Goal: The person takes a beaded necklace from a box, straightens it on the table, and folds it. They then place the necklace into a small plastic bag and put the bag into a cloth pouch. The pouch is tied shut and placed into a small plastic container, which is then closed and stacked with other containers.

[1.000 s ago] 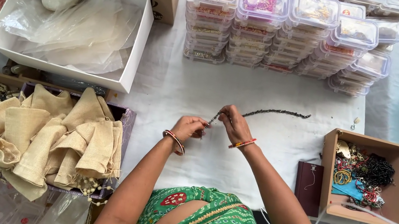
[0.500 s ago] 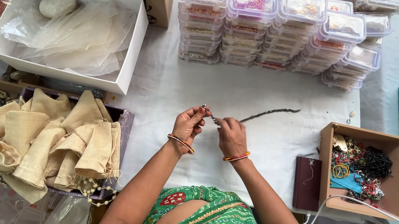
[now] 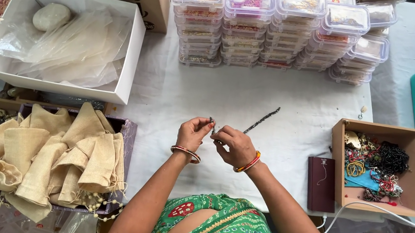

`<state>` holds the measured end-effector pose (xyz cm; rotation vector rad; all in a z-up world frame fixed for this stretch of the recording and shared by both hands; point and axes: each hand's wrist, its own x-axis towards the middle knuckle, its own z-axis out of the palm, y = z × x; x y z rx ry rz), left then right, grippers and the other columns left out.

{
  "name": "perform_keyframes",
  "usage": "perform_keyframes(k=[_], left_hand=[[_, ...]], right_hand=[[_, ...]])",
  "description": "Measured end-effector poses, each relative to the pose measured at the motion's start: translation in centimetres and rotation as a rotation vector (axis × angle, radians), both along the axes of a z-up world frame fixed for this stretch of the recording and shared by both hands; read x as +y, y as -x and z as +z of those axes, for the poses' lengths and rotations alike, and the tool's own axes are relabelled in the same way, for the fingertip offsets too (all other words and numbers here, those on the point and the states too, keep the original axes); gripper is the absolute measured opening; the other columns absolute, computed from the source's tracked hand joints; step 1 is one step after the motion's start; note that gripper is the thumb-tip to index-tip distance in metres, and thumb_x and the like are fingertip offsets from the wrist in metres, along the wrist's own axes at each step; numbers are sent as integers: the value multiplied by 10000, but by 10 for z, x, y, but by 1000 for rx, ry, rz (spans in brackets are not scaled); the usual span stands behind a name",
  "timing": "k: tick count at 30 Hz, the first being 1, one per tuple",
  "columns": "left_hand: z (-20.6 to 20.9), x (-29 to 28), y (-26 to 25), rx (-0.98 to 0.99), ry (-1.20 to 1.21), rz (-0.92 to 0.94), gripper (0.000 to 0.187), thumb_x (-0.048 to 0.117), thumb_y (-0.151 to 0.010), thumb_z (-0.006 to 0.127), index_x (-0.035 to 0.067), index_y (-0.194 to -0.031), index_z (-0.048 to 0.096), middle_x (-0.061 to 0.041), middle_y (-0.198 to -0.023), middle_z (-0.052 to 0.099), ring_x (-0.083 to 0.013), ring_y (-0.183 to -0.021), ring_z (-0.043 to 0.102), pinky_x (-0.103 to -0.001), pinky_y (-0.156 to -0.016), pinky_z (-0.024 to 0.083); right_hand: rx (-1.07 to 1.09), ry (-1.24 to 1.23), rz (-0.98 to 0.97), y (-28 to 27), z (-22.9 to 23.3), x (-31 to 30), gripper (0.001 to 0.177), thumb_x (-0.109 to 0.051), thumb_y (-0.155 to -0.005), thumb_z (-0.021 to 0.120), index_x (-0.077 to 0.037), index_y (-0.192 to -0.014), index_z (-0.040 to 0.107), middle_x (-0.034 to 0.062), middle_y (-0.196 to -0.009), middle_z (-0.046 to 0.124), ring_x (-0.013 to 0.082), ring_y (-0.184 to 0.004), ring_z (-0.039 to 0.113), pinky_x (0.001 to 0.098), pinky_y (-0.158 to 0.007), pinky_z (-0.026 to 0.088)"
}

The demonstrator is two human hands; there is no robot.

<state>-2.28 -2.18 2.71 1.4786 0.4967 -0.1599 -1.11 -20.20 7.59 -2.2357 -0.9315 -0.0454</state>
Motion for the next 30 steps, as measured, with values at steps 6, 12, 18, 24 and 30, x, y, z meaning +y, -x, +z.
perform_keyframes(k=[6,12,18,24,30], left_hand=[[11,-1,-2,44,245,-67,233,318,-947,741,105,-1040,751,38,-932,772,-24,-767,591,-172,-601,410],[23,-2,-2,149,406,10,251,311,-910,753,108,-1056,762,57,-919,792,-8,-644,434,-195,-519,305],[5,-3,-1,80,345,-88,233,251,-939,771,109,-1124,791,69,-750,547,-13,-576,365,-196,-460,258],[40,-3,2,114,563,-170,237,264,-986,649,45,-1049,716,-23,-892,746,9,-552,357,-164,-419,229],[39,-3,-4,151,657,-224,314,322,-1004,645,30,-1070,739,-23,-869,705,0,-538,353,-161,-418,239]], right_hand=[[-46,-25,77,-4,4,2,210,-25,-798,749,-105,-984,694,28,-936,674,229,-792,693,348,-669,570],[117,-19,30,-1,6,2,178,-24,-824,766,-107,-971,711,19,-932,692,211,-778,718,337,-663,591],[-2,-260,-7,-21,19,-3,167,-4,-862,776,-81,-1003,731,54,-1020,672,199,-854,728,286,-710,619],[42,-277,-72,-38,1,-11,170,-54,-876,794,-77,-1041,762,50,-988,657,160,-833,724,284,-700,615],[747,-585,-216,-34,-90,-20,247,-241,-1020,637,-36,-1118,734,51,-931,723,112,-837,707,233,-679,535]])
